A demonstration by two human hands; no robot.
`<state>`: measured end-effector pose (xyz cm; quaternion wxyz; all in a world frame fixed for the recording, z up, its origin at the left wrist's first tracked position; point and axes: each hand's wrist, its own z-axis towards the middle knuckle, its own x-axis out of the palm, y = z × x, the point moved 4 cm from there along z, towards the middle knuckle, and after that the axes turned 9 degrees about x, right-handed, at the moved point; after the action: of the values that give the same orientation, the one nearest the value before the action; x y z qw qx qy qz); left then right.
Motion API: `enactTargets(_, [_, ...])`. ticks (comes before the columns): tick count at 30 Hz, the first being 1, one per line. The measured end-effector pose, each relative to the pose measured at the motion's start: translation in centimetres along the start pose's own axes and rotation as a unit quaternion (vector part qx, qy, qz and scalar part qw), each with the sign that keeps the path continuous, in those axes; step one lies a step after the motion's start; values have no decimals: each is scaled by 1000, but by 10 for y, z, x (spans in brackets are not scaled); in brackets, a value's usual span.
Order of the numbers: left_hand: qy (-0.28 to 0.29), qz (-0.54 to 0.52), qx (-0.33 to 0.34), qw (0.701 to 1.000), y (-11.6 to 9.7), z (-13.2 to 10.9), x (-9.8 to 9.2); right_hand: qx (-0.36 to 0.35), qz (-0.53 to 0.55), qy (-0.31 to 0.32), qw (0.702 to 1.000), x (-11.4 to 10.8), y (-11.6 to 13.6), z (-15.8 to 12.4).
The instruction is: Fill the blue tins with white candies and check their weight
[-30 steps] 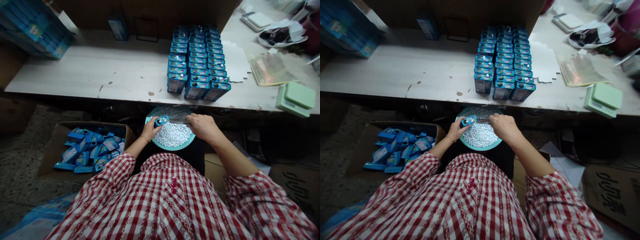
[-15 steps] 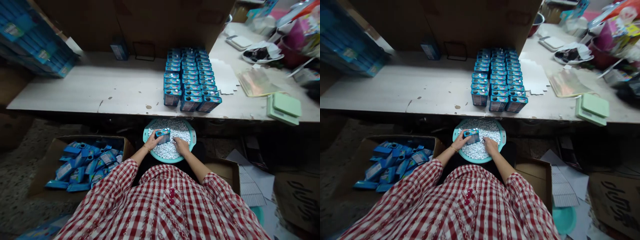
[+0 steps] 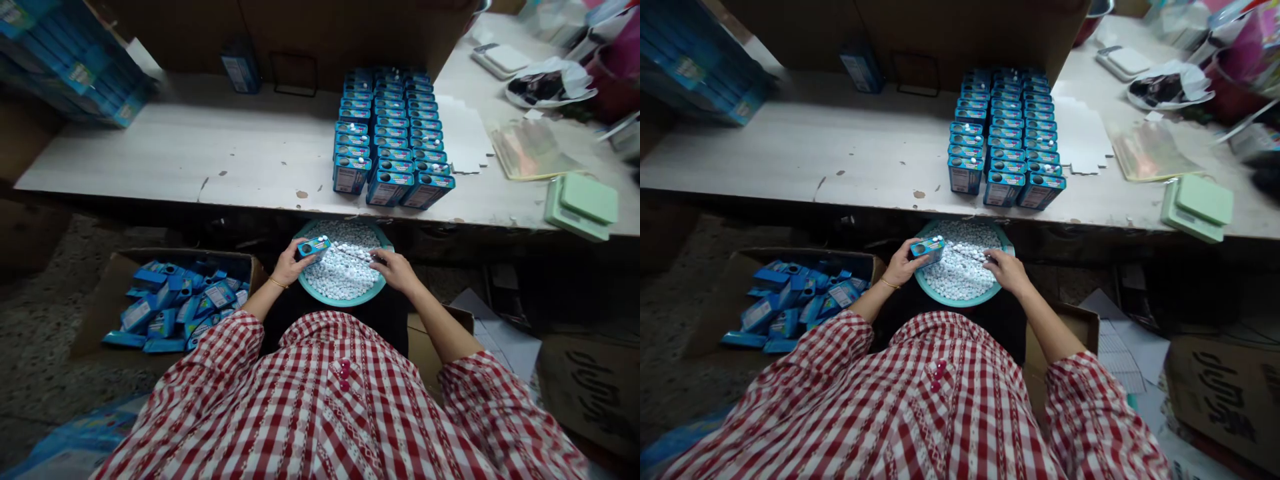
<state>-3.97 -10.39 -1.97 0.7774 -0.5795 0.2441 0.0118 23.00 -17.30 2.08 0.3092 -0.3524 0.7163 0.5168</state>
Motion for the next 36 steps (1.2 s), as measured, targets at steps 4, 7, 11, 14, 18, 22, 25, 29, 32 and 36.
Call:
enactTargets(4, [42,32,12,999,-4,4,22,-41,-82,9,996,-32,39,-9])
enactTargets(7, [59,51,23,997,-8,8,33,-49,-216,32,975,-41,71,-11])
enactTargets(11, [79,62,39,994,-12,8,39,-47,-332,62,940,-38,107,-10])
enactTargets(14, [81,60,41,994,-11,7,40,-65,-354,75,930,-36,125,-11])
enactTargets(18, [55,36,29,997,-5,6,32,-69,-345,62,934,-50,112,-14])
enactTargets(22, [-1,-7,-25,1000,16,2,17,-7,-339,70,938,-43,46,-12])
enactTargets(25, [-12,-48,-75,996,35,-2,18,46,-324,94,940,-1,2,-7])
enactTargets(29, [0,-81,-107,991,48,-1,40,52,-198,78,976,67,-3,7])
enactTargets(32, [13,-91,-106,990,45,1,49,50,-148,65,986,90,4,17])
enactTargets(36, [0,-97,-75,992,30,-1,29,48,-95,68,992,85,-5,19])
